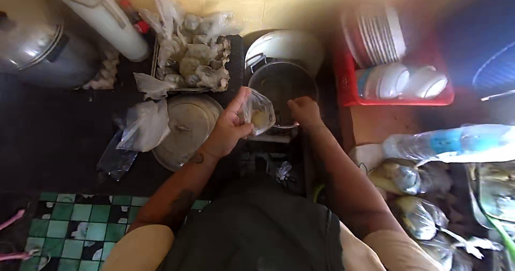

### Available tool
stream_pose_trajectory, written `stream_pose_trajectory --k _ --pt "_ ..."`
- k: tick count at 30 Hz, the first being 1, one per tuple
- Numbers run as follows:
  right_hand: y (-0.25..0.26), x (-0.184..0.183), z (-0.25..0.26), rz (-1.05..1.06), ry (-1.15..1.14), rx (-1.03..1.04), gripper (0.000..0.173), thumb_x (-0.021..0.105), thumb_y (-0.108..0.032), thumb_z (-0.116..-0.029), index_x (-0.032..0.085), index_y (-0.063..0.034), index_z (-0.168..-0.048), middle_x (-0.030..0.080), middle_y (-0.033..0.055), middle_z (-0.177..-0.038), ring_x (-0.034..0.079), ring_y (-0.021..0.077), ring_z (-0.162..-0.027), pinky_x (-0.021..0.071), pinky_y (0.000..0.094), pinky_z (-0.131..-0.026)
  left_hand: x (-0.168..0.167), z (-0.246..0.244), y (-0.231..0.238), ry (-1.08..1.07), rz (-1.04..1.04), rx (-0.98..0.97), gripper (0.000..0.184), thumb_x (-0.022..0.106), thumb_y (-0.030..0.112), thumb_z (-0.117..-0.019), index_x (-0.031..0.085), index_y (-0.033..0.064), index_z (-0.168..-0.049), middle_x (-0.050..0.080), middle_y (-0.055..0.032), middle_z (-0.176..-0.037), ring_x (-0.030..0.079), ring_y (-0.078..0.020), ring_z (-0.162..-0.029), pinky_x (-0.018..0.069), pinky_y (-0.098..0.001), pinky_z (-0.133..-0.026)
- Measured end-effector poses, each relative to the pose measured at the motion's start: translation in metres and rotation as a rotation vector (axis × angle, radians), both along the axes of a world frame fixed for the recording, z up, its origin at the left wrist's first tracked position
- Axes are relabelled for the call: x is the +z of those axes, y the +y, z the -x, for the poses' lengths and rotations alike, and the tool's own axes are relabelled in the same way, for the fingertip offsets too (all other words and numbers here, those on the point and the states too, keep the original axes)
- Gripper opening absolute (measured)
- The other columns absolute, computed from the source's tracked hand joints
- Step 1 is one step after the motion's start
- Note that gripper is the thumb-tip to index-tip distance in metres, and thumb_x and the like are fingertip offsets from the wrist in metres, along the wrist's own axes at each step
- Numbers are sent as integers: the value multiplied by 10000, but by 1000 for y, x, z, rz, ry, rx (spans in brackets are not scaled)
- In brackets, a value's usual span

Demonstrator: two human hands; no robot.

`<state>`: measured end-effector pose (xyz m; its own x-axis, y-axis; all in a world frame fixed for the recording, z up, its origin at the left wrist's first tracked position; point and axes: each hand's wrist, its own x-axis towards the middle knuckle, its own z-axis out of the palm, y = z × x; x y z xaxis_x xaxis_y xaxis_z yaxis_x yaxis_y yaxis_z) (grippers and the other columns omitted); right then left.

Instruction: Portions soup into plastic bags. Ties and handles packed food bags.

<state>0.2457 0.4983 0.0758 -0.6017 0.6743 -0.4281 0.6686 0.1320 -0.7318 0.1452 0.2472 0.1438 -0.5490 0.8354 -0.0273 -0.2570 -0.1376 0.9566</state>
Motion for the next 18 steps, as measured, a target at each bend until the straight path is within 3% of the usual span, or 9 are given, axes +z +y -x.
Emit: stream_pose_trajectory --k 2,4,6,9,13,16,18 --pt "21 -36 13 -52 -234 44 524 568 -395 -1048 618 58 -1305 627 305 -1297 600 460 -1231 455 657 -1032 1 3 4 -11 4 20 989 538 -240 -819 234 194 -1653 335 -24 -1655 636 -100 -729 557 -252 -565" --pt "27 -69 29 -41 -509 159 608 488 -478 -1064 634 69 -1286 586 300 -1377 539 443 -1332 417 647 -1086 -2 6 11 -32 -9 41 1003 535 -251 -801 233 182 -1654 313 -23 -1669 603 -84 -683 534 -236 -542" --pt "24 -97 41 -37 -628 221 646 479 -519 -1055 651 65 -1271 590 290 -1384 547 433 -1329 429 646 -1069 -6 11 21 -46 -13 63 999 531 -252 -797 231 167 -1654 284 -29 -1682 606 -82 -701 530 -229 -546" --pt "28 -129 52 -57 -736 231 652 584 -548 -986 661 33 -1273 610 256 -1374 568 409 -1313 444 644 -1047 -11 18 38 -72 5 83 988 524 -245 -808 216 158 -1655 290 -33 -1678 642 -96 -775 556 -241 -591" --pt "46 -127 55 44 -782 341 533 641 -331 -979 615 99 -1292 568 278 -1409 535 397 -1345 432 604 -1081 -20 24 61 -95 36 88 983 529 -243 -817 223 170 -1654 307 -37 -1668 626 -94 -735 550 -239 -587" --pt "66 -118 48 89 -730 327 481 586 -268 -1030 592 120 -1314 552 297 -1420 532 401 -1347 419 582 -1110 -28 29 79 -101 42 83 968 518 -234 -819 230 168 -1652 305 -43 -1669 615 -88 -726 536 -235 -573" --pt "74 -115 38 77 -722 299 464 541 -235 -1049 545 112 -1357 569 281 -1382 579 373 -1275 459 535 -1065 -32 33 90 -108 43 75 973 514 -234 -820 217 168 -1655 301 -47 -1669 598 -90 -723 525 -236 -569"
